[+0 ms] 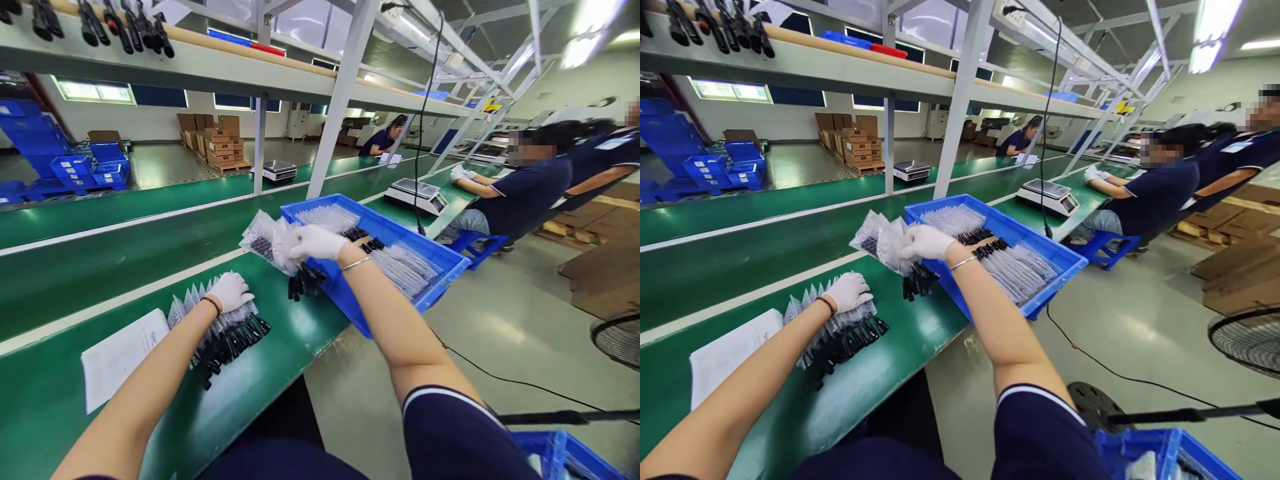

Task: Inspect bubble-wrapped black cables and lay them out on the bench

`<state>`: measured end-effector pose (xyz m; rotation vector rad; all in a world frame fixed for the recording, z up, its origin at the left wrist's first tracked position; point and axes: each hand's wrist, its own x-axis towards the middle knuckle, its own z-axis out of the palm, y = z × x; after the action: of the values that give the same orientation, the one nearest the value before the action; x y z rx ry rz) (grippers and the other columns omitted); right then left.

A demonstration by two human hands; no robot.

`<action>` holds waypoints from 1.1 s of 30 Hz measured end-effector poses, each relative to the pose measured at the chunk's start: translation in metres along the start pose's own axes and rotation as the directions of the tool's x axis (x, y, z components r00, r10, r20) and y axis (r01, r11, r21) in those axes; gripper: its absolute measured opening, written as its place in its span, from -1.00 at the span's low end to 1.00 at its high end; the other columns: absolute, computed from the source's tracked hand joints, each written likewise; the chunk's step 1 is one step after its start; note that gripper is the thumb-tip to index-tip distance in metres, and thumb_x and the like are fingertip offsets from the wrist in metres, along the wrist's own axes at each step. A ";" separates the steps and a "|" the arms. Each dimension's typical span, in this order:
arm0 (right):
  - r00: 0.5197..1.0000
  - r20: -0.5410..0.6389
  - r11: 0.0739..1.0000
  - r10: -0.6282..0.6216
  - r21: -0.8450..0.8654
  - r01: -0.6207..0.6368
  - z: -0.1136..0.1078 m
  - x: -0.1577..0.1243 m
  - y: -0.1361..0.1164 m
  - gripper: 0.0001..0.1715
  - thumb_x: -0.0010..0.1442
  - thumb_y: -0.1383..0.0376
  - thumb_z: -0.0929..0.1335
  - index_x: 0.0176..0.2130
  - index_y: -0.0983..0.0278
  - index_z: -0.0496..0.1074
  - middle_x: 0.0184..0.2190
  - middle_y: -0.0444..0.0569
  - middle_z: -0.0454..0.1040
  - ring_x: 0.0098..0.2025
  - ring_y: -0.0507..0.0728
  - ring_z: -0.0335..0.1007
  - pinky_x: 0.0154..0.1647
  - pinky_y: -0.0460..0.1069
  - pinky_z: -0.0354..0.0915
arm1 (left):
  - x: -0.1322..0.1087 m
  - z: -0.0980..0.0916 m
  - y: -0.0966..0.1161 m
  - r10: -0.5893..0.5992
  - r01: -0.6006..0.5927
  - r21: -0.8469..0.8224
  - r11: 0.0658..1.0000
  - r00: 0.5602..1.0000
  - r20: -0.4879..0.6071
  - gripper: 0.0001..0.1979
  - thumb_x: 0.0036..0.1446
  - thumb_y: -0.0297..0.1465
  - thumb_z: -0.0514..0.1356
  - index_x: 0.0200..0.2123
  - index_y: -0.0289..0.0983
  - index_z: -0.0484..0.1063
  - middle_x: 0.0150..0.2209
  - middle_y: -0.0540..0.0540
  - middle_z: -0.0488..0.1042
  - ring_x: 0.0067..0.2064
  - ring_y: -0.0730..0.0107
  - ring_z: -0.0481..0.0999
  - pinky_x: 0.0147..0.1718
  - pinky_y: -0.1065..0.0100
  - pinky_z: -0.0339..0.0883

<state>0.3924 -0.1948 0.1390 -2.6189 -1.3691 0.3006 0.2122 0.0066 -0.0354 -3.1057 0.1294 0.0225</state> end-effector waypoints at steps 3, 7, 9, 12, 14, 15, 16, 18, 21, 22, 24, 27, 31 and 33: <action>0.981 0.111 0.988 0.156 -0.011 -0.156 0.073 0.019 -0.009 -0.66 0.11 0.14 0.50 -0.20 0.33 0.56 -0.21 0.03 0.62 -0.15 0.19 0.53 -0.20 -0.06 0.31 | -0.001 0.003 -0.002 -0.007 0.007 -0.011 1.000 1.000 -0.019 -0.52 0.41 -0.11 0.04 -0.18 -0.36 0.62 -0.19 -0.33 0.56 -0.06 -0.05 0.48 -0.09 0.07 0.25; 0.964 0.080 0.967 0.253 -0.008 -0.254 0.127 0.030 -0.008 -0.43 0.21 0.08 0.44 0.05 0.44 0.50 0.03 0.31 0.54 0.03 0.34 0.51 -0.06 0.05 0.36 | -0.004 0.005 -0.002 -0.016 0.016 -0.009 1.000 1.000 -0.026 -0.53 0.41 -0.11 0.04 -0.17 -0.34 0.62 -0.16 -0.31 0.57 -0.04 -0.02 0.48 -0.07 0.09 0.24; 0.970 0.058 0.970 0.238 0.033 -0.240 0.135 0.029 -0.003 -0.36 0.20 0.02 0.45 0.09 0.42 0.48 0.06 0.29 0.53 0.07 0.35 0.50 0.02 0.06 0.35 | -0.005 0.003 0.000 -0.022 0.022 -0.008 1.000 0.999 -0.029 -0.53 0.41 -0.11 0.05 -0.18 -0.34 0.62 -0.16 -0.31 0.57 -0.03 -0.02 0.47 -0.05 0.09 0.23; 0.970 -0.028 0.964 0.241 0.119 -0.236 0.138 0.020 0.015 -0.25 0.25 -0.09 0.41 0.23 0.31 0.39 0.12 0.23 0.49 0.14 0.32 0.45 0.13 0.05 0.30 | -0.008 -0.002 0.004 -0.049 0.049 -0.015 0.999 0.997 -0.054 -0.57 0.38 -0.14 0.11 -0.22 -0.36 0.62 -0.19 -0.32 0.56 -0.04 -0.02 0.48 -0.01 0.05 0.20; 0.933 -0.125 0.931 0.338 0.191 -0.312 0.141 0.015 0.032 -0.21 0.35 -0.09 0.30 0.34 0.33 0.26 0.20 0.31 0.41 0.21 0.36 0.39 0.21 0.11 0.26 | -0.008 -0.005 0.008 -0.067 0.066 -0.017 0.998 0.995 -0.079 -0.61 0.36 -0.17 0.14 -0.24 -0.37 0.62 -0.20 -0.32 0.56 -0.05 -0.02 0.49 0.04 0.00 0.16; 0.905 -0.155 0.906 0.396 0.228 -0.358 0.144 0.014 0.040 -0.19 0.37 -0.08 0.27 0.36 0.39 0.22 0.21 0.38 0.37 0.22 0.41 0.37 0.23 0.16 0.25 | -0.008 -0.006 0.009 -0.070 0.069 -0.013 0.998 0.994 -0.085 -0.62 0.36 -0.19 0.15 -0.26 -0.37 0.62 -0.21 -0.32 0.56 -0.06 -0.03 0.49 0.05 -0.01 0.15; 0.881 -0.168 0.881 0.443 0.264 -0.393 0.148 0.015 0.048 -0.16 0.37 -0.07 0.28 0.36 0.46 0.21 0.21 0.46 0.35 0.23 0.45 0.36 0.24 0.20 0.25 | -0.007 -0.008 0.010 -0.069 0.068 -0.009 0.998 0.994 -0.085 -0.63 0.35 -0.20 0.15 -0.27 -0.37 0.62 -0.22 -0.31 0.57 -0.07 -0.03 0.49 0.05 -0.02 0.14; 0.874 -0.154 0.859 0.460 0.328 -0.394 0.158 0.021 0.059 -0.14 0.35 -0.03 0.30 0.36 0.53 0.20 0.20 0.48 0.37 0.22 0.45 0.38 0.22 0.19 0.28 | -0.005 -0.009 0.010 -0.068 0.068 0.000 0.998 0.995 -0.068 -0.64 0.34 -0.22 0.15 -0.29 -0.36 0.62 -0.23 -0.31 0.57 -0.09 -0.02 0.50 0.04 -0.02 0.15; 0.924 -0.150 0.870 0.351 0.417 -0.263 0.172 0.036 0.063 -0.27 0.36 0.13 0.30 0.38 0.41 0.21 0.22 0.26 0.43 0.22 0.27 0.41 0.22 0.07 0.30 | 0.000 -0.011 0.009 -0.077 0.076 -0.020 0.997 0.996 -0.048 -0.66 0.32 -0.22 0.16 -0.25 -0.35 0.62 -0.21 -0.30 0.58 -0.08 -0.02 0.51 0.03 0.00 0.18; 0.940 -0.155 0.874 0.304 0.439 -0.210 0.175 0.041 0.062 -0.31 0.34 0.19 0.29 0.37 0.37 0.24 0.22 0.20 0.44 0.22 0.22 0.41 0.23 0.04 0.30 | 0.001 -0.011 0.009 -0.085 0.084 -0.034 0.996 0.995 -0.045 -0.67 0.32 -0.22 0.16 -0.22 -0.35 0.62 -0.21 -0.30 0.58 -0.07 -0.01 0.51 0.03 0.02 0.19; 0.962 -0.162 0.875 0.218 0.468 -0.119 0.178 0.049 0.058 -0.37 0.29 0.25 0.32 0.31 0.35 0.34 0.20 0.15 0.47 0.20 0.20 0.44 0.22 0.03 0.31 | 0.002 -0.011 0.008 -0.108 0.106 -0.056 0.993 0.994 -0.035 -0.66 0.32 -0.21 0.16 -0.20 -0.35 0.62 -0.21 -0.31 0.58 -0.08 -0.01 0.52 0.01 0.04 0.21; 0.963 -0.212 0.875 0.165 0.482 -0.043 0.179 0.047 0.045 -0.42 0.28 0.23 0.35 0.24 0.36 0.43 0.20 0.19 0.46 0.22 0.25 0.41 0.27 0.10 0.28 | 0.001 -0.015 0.006 -0.138 0.137 -0.068 0.988 0.990 -0.007 -0.63 0.33 -0.20 0.14 -0.24 -0.36 0.63 -0.22 -0.33 0.57 -0.08 -0.02 0.52 0.00 0.03 0.24; 0.884 -0.464 0.929 0.046 0.346 0.133 0.190 0.021 0.011 -0.67 0.23 0.17 0.42 -0.09 0.32 0.60 0.29 0.24 0.34 0.35 0.35 0.21 0.39 0.22 0.12 | -0.009 -0.033 0.002 -0.179 0.168 -0.158 0.973 0.982 -0.058 -0.71 0.32 -0.26 0.15 -0.22 -0.30 0.63 -0.11 -0.28 0.58 0.03 -0.05 0.49 0.17 -0.09 0.16; 0.829 -0.545 0.952 -0.126 0.168 0.255 0.200 0.005 -0.008 -0.76 0.12 0.15 0.51 -0.33 0.29 0.59 0.26 0.26 0.37 0.34 0.43 0.20 0.34 0.28 0.18 | -0.019 -0.047 0.002 -0.222 0.175 -0.261 0.949 0.962 -0.161 -0.73 0.31 -0.28 0.15 -0.21 -0.30 0.62 -0.04 -0.28 0.57 0.09 -0.06 0.47 0.22 -0.09 0.15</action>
<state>0.3376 -0.1744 -0.0526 -2.1152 -1.2838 -0.2635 0.1936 0.0051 0.0121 -3.3435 -0.2010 -0.2841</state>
